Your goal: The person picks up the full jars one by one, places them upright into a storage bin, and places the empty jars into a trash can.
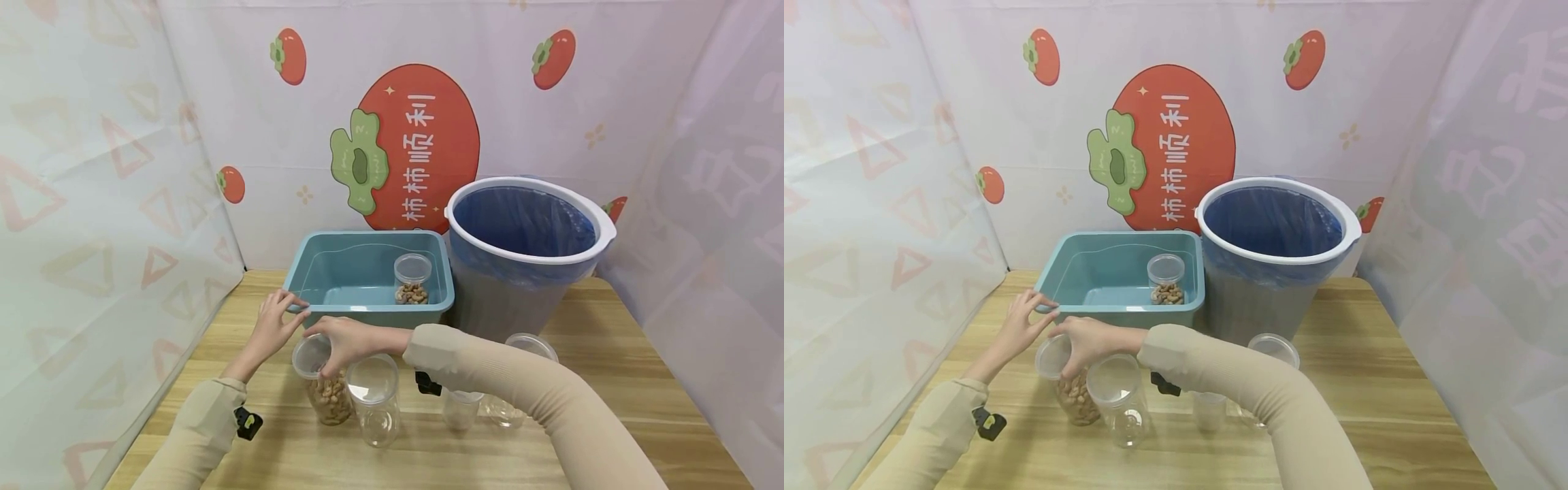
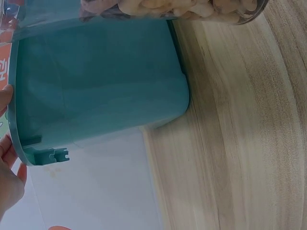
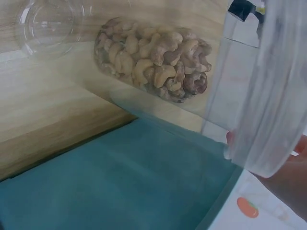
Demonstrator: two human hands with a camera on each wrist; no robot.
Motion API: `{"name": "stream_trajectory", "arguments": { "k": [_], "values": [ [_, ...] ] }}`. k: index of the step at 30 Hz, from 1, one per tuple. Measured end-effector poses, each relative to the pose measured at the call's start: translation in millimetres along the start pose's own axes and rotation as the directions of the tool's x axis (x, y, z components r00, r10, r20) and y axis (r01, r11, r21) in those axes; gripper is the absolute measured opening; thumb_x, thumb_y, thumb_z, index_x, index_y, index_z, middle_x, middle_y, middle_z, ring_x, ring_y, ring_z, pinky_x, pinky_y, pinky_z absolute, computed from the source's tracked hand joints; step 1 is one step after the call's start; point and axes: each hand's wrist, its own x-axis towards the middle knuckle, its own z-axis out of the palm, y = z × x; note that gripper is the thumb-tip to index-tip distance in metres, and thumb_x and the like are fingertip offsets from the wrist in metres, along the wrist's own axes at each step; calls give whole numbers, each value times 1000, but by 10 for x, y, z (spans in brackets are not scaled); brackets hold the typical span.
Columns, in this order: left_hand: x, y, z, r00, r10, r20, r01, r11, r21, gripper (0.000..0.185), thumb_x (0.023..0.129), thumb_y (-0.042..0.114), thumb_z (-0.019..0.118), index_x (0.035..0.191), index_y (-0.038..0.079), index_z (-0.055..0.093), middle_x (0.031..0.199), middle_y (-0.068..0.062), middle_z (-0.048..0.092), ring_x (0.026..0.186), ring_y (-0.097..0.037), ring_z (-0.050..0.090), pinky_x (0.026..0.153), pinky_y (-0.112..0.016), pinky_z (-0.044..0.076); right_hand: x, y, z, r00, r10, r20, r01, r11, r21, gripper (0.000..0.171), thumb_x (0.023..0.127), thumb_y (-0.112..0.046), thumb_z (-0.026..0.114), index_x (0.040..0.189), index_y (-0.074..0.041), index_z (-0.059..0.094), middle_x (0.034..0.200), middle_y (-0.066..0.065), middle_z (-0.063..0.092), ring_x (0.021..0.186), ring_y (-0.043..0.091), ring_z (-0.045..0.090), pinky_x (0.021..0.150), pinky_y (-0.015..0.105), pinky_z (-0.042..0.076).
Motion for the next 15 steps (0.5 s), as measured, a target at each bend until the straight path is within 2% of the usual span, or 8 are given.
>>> {"name": "stream_trajectory", "arguments": {
  "k": [8,15],
  "values": [
    [12,-21,12,1000,29,-11,-29,1000,-4,17,71,3,70,84,7,60,88,-12,53,80,-28,43,71,-45,27,-60,56,-103,998,0,-70,0,1000,5,68,69,-25,74,128,-8,45,121,9,47,99,15,49,74,18,41],
    [7,-33,14,1000,25,-17,-25,1000,0,18,70,1,71,83,6,60,88,-12,53,80,-28,43,70,-44,28,-129,93,-203,989,7,-148,6,996,92,69,69,-26,73,129,-7,45,115,9,47,92,15,49,69,18,42]
  ]
}}
